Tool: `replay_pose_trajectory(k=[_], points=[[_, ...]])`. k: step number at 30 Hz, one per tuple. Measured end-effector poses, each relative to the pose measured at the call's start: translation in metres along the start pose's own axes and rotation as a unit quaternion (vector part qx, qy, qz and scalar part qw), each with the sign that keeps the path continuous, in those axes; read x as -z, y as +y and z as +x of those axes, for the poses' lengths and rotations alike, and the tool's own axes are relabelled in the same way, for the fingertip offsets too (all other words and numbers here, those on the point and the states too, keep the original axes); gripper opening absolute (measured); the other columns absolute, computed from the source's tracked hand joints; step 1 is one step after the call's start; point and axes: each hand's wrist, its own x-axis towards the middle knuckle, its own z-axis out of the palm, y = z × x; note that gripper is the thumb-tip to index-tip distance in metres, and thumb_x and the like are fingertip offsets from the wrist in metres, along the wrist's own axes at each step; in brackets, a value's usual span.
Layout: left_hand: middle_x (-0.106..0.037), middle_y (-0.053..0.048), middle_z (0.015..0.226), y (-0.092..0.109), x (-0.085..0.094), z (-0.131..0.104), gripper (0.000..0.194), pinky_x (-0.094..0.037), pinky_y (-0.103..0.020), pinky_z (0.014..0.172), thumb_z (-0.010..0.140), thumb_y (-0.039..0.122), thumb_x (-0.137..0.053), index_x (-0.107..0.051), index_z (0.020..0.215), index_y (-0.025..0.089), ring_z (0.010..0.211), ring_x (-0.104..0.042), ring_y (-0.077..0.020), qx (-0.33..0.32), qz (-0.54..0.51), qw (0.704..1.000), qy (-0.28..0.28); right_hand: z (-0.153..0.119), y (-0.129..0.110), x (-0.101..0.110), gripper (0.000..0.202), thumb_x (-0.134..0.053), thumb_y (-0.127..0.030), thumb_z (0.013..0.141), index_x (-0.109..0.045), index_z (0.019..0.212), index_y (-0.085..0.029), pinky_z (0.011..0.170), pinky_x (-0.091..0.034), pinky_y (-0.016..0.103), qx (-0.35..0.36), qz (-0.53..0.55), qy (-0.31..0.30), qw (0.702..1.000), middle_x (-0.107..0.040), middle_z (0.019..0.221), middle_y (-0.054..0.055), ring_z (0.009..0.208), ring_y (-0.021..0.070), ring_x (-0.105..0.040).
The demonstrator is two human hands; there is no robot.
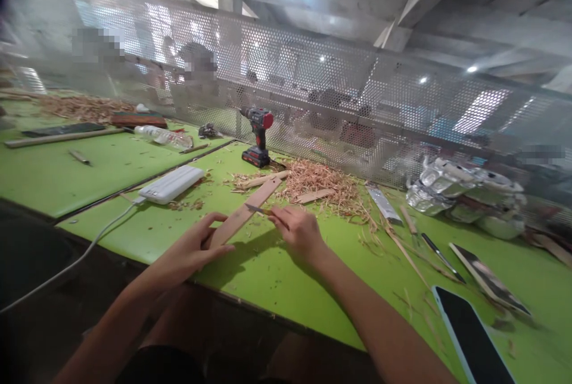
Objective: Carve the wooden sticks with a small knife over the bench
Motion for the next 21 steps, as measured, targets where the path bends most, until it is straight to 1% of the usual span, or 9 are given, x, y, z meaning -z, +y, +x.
replay_pose_trajectory(k=[3, 6, 8, 10, 12, 14, 16, 19, 21], points=[[-0.071, -0.003, 0.088, -0.001, 0.000, -0.001, 0.056, -0.048, -0.029, 0.066, 0.080, 0.052, -0.072, -0.050, 0.121, 0.021, 0.079, -0.065, -0.0218, 0.001, 0.006, 1.000, 0.002, 0.002, 0.006, 0.003, 0.038, -0.050, -0.041, 0.111, -0.080, 0.123, -0.021, 0.059, -0.060, 0.034, -0.015, -0.003, 0.011, 1.000, -0.080, 0.094, 0.010, 0.068, 0.0198, -0.071], [-0.070, -0.001, 0.085, -0.003, 0.000, -0.002, 0.056, -0.046, -0.028, 0.064, 0.081, 0.052, -0.072, -0.051, 0.122, 0.022, 0.076, -0.063, -0.0203, -0.006, 0.024, 1.000, 0.007, 0.002, 0.024, 0.010, 0.037, -0.051, -0.039, 0.111, -0.080, 0.125, -0.022, 0.068, -0.064, 0.040, -0.049, -0.021, 0.064, 0.997, -0.081, 0.103, 0.013, 0.081, 0.0256, -0.076], [-0.070, 0.000, 0.085, -0.005, 0.000, -0.002, 0.056, -0.047, -0.028, 0.064, 0.082, 0.054, -0.071, -0.050, 0.123, 0.022, 0.076, -0.064, -0.0204, -0.008, 0.025, 1.000, 0.002, 0.001, 0.029, 0.013, 0.037, -0.052, -0.039, 0.110, -0.081, 0.124, -0.021, 0.071, -0.065, 0.042, -0.054, -0.018, 0.084, 0.995, -0.081, 0.106, 0.014, 0.085, 0.0280, -0.077], [-0.071, -0.001, 0.087, -0.006, 0.001, -0.002, 0.056, -0.048, -0.028, 0.066, 0.083, 0.055, -0.071, -0.050, 0.124, 0.023, 0.079, -0.066, -0.0216, -0.006, 0.020, 1.000, -0.004, -0.001, 0.024, 0.010, 0.037, -0.051, -0.040, 0.110, -0.081, 0.124, -0.022, 0.065, -0.064, 0.038, -0.058, 0.016, 0.071, 0.996, -0.082, 0.100, 0.011, 0.076, 0.0240, -0.076], [-0.072, -0.002, 0.089, -0.007, 0.002, -0.003, 0.056, -0.049, -0.028, 0.067, 0.084, 0.055, -0.071, -0.049, 0.125, 0.023, 0.082, -0.068, -0.0226, -0.006, 0.017, 1.000, -0.002, -0.003, 0.013, 0.003, 0.036, -0.051, -0.040, 0.111, -0.080, 0.124, -0.023, 0.059, -0.062, 0.033, -0.048, 0.053, 0.039, 0.997, -0.082, 0.094, 0.008, 0.067, 0.0193, -0.072], [-0.073, -0.002, 0.090, -0.006, 0.003, -0.003, 0.056, -0.050, -0.028, 0.066, 0.083, 0.055, -0.071, -0.049, 0.124, 0.023, 0.081, -0.069, -0.0225, -0.009, 0.020, 1.000, 0.003, -0.003, 0.001, -0.002, 0.034, -0.053, -0.039, 0.111, -0.079, 0.125, -0.023, 0.061, -0.061, 0.031, -0.019, 0.063, 0.001, 0.998, -0.082, 0.096, 0.007, 0.069, 0.0176, -0.072], [-0.072, -0.002, 0.089, -0.005, 0.003, -0.003, 0.056, -0.049, -0.028, 0.064, 0.082, 0.054, -0.072, -0.049, 0.123, 0.022, 0.078, -0.067, -0.0216, -0.013, 0.026, 1.000, 0.011, -0.002, -0.005, -0.004, 0.034, -0.054, -0.040, 0.110, -0.079, 0.126, -0.024, 0.061, -0.060, 0.031, 0.006, 0.046, -0.020, 0.999, -0.082, 0.096, 0.008, 0.069, 0.0170, -0.071], [-0.072, -0.002, 0.086, -0.005, 0.001, -0.002, 0.055, -0.048, -0.028, 0.062, 0.082, 0.053, -0.071, -0.050, 0.122, 0.022, 0.075, -0.066, -0.0206, -0.014, 0.028, 0.999, 0.022, 0.000, 0.000, -0.001, 0.034, -0.052, -0.041, 0.111, -0.080, 0.125, -0.027, 0.053, -0.056, 0.030, -0.007, 0.007, -0.015, 1.000, -0.080, 0.090, 0.007, 0.060, 0.0157, -0.065], [-0.071, -0.002, 0.085, -0.005, 0.000, -0.001, 0.054, -0.047, -0.028, 0.060, 0.082, 0.053, -0.070, -0.049, 0.122, 0.022, 0.073, -0.065, -0.0201, -0.014, 0.029, 0.999, 0.021, 0.000, 0.007, 0.002, 0.035, -0.052, -0.042, 0.111, -0.082, 0.122, -0.027, 0.051, -0.054, 0.031, -0.015, -0.008, -0.002, 1.000, -0.080, 0.089, 0.007, 0.058, 0.0159, -0.064]])
